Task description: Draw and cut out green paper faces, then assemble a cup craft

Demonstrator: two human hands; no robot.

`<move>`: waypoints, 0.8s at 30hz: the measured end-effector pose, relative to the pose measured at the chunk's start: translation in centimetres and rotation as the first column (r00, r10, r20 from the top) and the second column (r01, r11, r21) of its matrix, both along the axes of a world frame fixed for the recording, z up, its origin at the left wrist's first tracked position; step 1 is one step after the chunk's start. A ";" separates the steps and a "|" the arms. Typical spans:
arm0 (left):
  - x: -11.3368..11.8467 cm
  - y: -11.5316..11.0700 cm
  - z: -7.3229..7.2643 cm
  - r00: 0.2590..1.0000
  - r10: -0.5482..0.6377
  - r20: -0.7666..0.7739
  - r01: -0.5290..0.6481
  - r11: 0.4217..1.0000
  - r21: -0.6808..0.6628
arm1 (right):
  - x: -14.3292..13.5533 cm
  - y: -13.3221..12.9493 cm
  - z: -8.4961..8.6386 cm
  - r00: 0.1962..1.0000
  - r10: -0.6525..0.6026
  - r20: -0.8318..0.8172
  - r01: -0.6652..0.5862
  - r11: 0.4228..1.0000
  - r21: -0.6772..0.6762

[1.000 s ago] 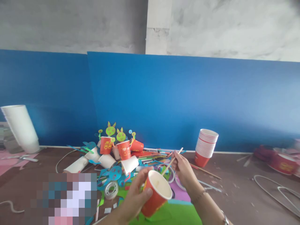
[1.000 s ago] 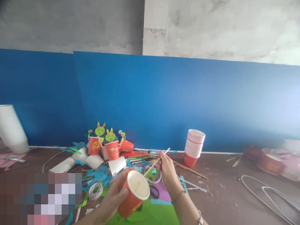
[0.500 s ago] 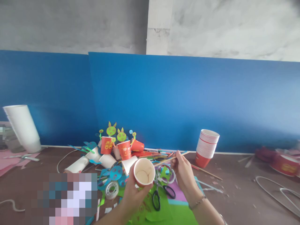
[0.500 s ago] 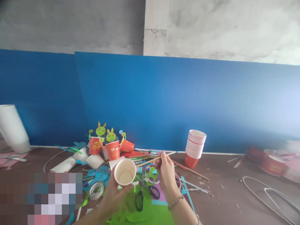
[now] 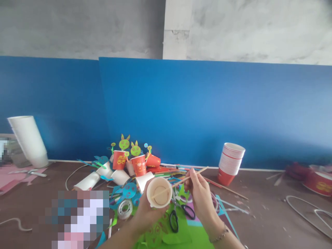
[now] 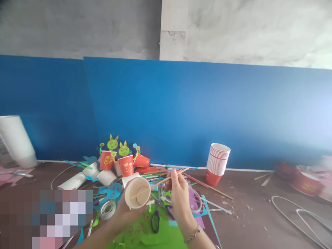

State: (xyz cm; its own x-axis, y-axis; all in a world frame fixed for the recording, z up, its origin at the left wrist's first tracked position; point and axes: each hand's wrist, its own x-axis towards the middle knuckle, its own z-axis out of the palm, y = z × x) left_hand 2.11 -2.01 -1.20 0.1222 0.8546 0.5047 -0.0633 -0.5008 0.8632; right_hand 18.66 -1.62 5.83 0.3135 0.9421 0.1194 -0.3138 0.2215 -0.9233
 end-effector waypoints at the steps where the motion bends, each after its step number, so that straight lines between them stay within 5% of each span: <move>1: 0.0 0.0 0.2 1.000 -0.002 0.011 0.002 1.000 0.006 | 0.0 0.0 0.0 1.000 0.007 -0.017 -0.007 1.000 -0.017; 6: 0.0 -0.2 0.6 0.999 0.011 0.048 -0.010 1.000 -0.016 | 0.2 -0.1 0.4 0.999 0.018 -0.046 -0.021 0.997 -0.070; 14: 0.0 0.3 -0.5 0.974 0.211 0.086 -0.200 0.972 -0.123 | -0.2 -0.5 0.6 0.995 0.059 -0.079 -0.065 0.996 -0.065; 20: -0.5 1.2 -1.3 0.968 0.229 0.102 -0.204 0.955 -0.215 | -0.3 -0.8 0.4 0.988 0.132 0.080 -0.128 0.990 -0.052; 22: -0.6 1.4 -1.0 0.966 0.217 0.141 -0.178 0.952 -0.248 | 0.4 -1.0 1.0 0.934 0.263 0.241 -0.229 0.961 -0.157; 24: -0.9 1.4 -0.5 0.967 0.195 0.162 -0.146 0.951 -0.271 | 1.4 -1.5 1.8 0.736 0.502 0.454 -0.357 0.858 -0.369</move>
